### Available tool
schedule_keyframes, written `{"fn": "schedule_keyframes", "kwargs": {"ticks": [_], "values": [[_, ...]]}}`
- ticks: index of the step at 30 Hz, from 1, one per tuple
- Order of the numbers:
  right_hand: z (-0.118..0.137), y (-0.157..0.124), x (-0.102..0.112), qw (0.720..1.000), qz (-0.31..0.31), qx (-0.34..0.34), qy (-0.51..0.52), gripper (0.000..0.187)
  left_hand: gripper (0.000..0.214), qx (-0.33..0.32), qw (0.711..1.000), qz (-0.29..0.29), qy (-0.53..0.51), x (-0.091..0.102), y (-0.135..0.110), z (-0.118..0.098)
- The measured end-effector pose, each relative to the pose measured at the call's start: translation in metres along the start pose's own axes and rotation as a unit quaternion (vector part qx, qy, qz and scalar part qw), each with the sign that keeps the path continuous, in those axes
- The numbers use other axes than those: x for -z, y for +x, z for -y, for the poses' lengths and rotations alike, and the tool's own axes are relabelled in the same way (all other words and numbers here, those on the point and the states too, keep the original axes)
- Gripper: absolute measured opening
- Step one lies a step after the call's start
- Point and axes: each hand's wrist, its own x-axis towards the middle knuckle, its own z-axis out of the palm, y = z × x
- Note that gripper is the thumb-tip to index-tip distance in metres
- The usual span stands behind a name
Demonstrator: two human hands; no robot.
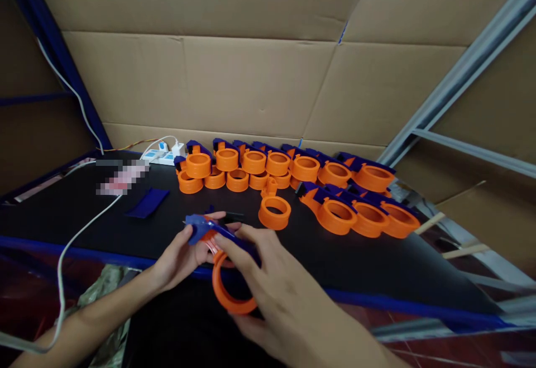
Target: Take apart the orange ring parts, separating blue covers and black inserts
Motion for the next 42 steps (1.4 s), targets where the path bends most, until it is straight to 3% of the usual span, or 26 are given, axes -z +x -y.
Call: {"fn": "schedule_keyframes", "kwargs": {"ticks": [3,7,10,16,23,30,42], "values": [[0.005,0.009,-0.011,1.000,-0.016,-0.008,0.021,0.093,0.043,0.030,0.998,-0.045,0.014,-0.003,-0.004,0.001],[-0.005,0.022,-0.023,0.996,-0.074,-0.011,0.039,0.045,0.037,0.047,0.993,-0.075,0.084,-0.010,-0.012,0.005],[-0.007,0.024,-0.034,0.997,-0.078,0.022,-0.002,0.026,0.038,0.044,0.985,-0.091,0.137,-0.015,-0.015,0.006],[-0.007,0.020,-0.034,0.996,0.007,0.073,-0.057,0.031,0.041,0.072,0.982,-0.120,0.129,-0.016,-0.016,0.003],[-0.005,0.032,-0.022,0.996,0.061,0.039,-0.044,0.043,0.032,0.110,0.985,-0.119,0.065,-0.013,-0.018,0.007],[-0.009,0.043,-0.015,0.997,0.039,0.055,0.046,0.021,0.032,0.075,0.990,-0.107,0.045,-0.011,-0.016,0.010],[-0.015,0.054,-0.013,0.992,0.047,0.053,0.100,0.018,0.030,0.026,0.991,-0.128,0.030,-0.017,-0.013,0.011]]}}
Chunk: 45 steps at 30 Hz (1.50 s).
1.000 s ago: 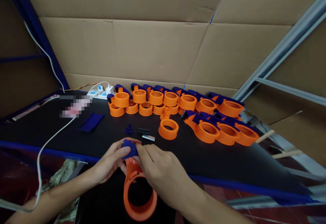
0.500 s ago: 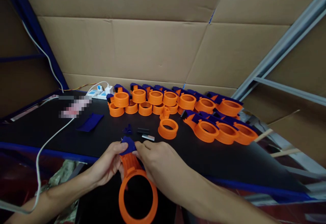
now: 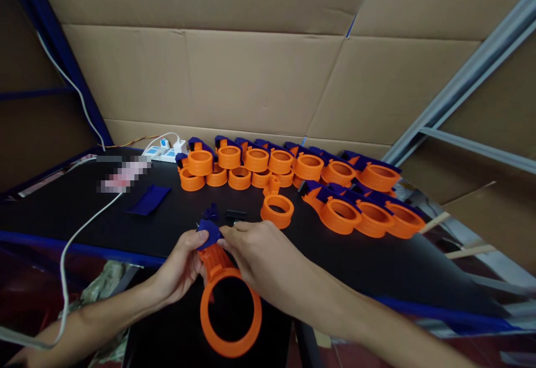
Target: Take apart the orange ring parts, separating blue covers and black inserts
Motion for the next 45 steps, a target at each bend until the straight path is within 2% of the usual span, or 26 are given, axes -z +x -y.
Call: {"fn": "schedule_keyframes", "kwargs": {"ticks": [6,12,21,25,28,31,35,39,41,43,45], "values": [[-0.002,0.001,0.000,1.000,-0.005,-0.012,0.010,0.021,0.028,-0.004,1.000,-0.017,0.000,0.000,0.001,0.000],[-0.002,-0.001,-0.001,1.000,-0.021,-0.013,0.009,0.024,0.030,-0.007,1.000,-0.010,0.008,-0.003,0.001,0.000],[-0.008,0.004,-0.007,0.999,-0.045,0.000,-0.008,0.025,0.034,-0.005,0.999,-0.044,0.017,-0.005,0.001,-0.002],[-0.008,0.002,-0.010,0.996,-0.034,0.011,-0.087,0.024,0.039,-0.003,0.996,-0.081,0.037,-0.004,0.003,-0.001],[-0.007,-0.002,-0.014,0.987,-0.020,0.010,-0.160,0.037,0.043,-0.008,0.992,-0.108,0.063,-0.005,0.003,-0.003],[-0.010,-0.005,-0.016,0.987,-0.029,0.009,-0.159,0.041,0.045,0.003,0.994,-0.082,0.079,-0.005,0.002,-0.005],[-0.021,-0.003,-0.012,0.994,-0.061,-0.026,-0.082,0.028,0.049,0.004,0.994,-0.077,0.072,-0.006,0.001,-0.004],[-0.038,0.005,0.002,0.997,-0.017,-0.055,-0.041,0.024,0.052,0.002,0.998,-0.051,0.043,-0.006,-0.001,-0.007],[-0.047,0.015,0.012,0.993,-0.028,-0.092,-0.062,0.022,0.052,-0.041,0.998,-0.037,0.029,-0.005,-0.003,-0.009],[-0.053,0.033,0.022,0.987,-0.068,-0.130,-0.069,0.023,0.051,-0.076,0.997,-0.020,0.008,-0.003,-0.004,-0.009],[-0.055,0.059,0.028,0.984,-0.101,-0.142,-0.026,0.023,0.049,-0.084,0.996,0.013,-0.017,-0.001,-0.006,-0.006]]}}
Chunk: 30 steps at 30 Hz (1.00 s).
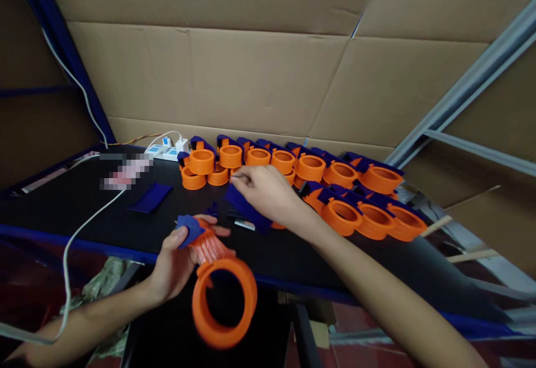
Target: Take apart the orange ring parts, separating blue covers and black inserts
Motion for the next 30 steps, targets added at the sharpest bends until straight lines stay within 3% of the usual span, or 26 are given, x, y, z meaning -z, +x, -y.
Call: {"fn": "schedule_keyframes", "kwargs": {"ticks": [3,6,11,15,19,24,30], "values": [[0.023,0.047,-0.016,0.993,0.006,0.025,0.115,0.031,0.048,0.006,0.997,0.076,-0.026,0.001,-0.003,0.010],[0.054,0.092,-0.052,0.979,0.044,0.027,0.199,0.031,0.050,-0.004,0.990,0.138,-0.026,0.001,-0.005,0.018],[0.090,0.140,-0.121,0.955,0.116,-0.073,0.262,0.020,0.051,-0.010,0.988,0.142,-0.052,0.002,-0.008,0.016],[0.094,0.149,-0.151,0.960,0.130,-0.103,0.226,0.021,0.051,-0.014,0.989,0.135,-0.054,0.006,-0.007,0.015],[0.088,0.146,-0.160,0.972,0.148,-0.103,0.151,0.016,0.049,-0.023,0.990,0.130,-0.053,0.008,-0.008,0.019],[0.082,0.139,-0.158,0.993,0.106,-0.043,0.012,0.020,0.048,-0.046,0.983,0.156,-0.082,0.006,-0.006,0.020],[0.086,0.129,-0.162,0.991,0.078,0.055,-0.094,0.026,0.044,-0.047,0.983,0.145,-0.102,0.004,-0.004,0.020]]}}
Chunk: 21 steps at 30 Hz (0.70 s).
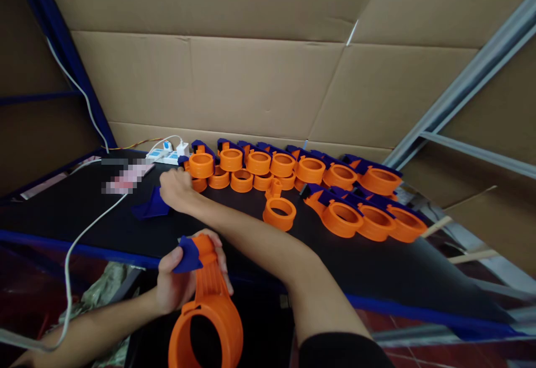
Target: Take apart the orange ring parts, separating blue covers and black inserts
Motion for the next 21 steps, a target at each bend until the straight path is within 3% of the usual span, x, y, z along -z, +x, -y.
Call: {"fn": "schedule_keyframes", "kwargs": {"ticks": [4,6,10,13,17,21], "values": [[0.002,-0.007,0.004,0.997,-0.011,0.076,-0.027,0.021,0.043,0.004,1.000,-0.016,-0.002,-0.001,-0.001,-0.001],[0.000,-0.011,0.011,0.987,-0.010,0.157,-0.026,0.022,0.043,0.007,1.000,-0.020,-0.003,-0.002,-0.002,-0.001],[-0.014,-0.022,0.022,0.937,0.028,0.340,-0.067,0.038,0.047,0.020,1.000,-0.020,-0.002,-0.002,-0.001,-0.001],[-0.025,-0.028,0.020,0.923,0.052,0.360,-0.121,0.028,0.047,0.025,1.000,-0.009,0.001,-0.002,0.000,-0.001],[-0.033,-0.031,0.017,0.915,0.019,0.378,-0.139,0.014,0.044,0.020,1.000,0.006,0.003,-0.001,0.001,0.000],[-0.030,-0.029,0.020,0.912,-0.036,0.380,-0.147,0.026,0.047,0.026,1.000,0.002,0.011,0.000,0.001,0.002]]}}
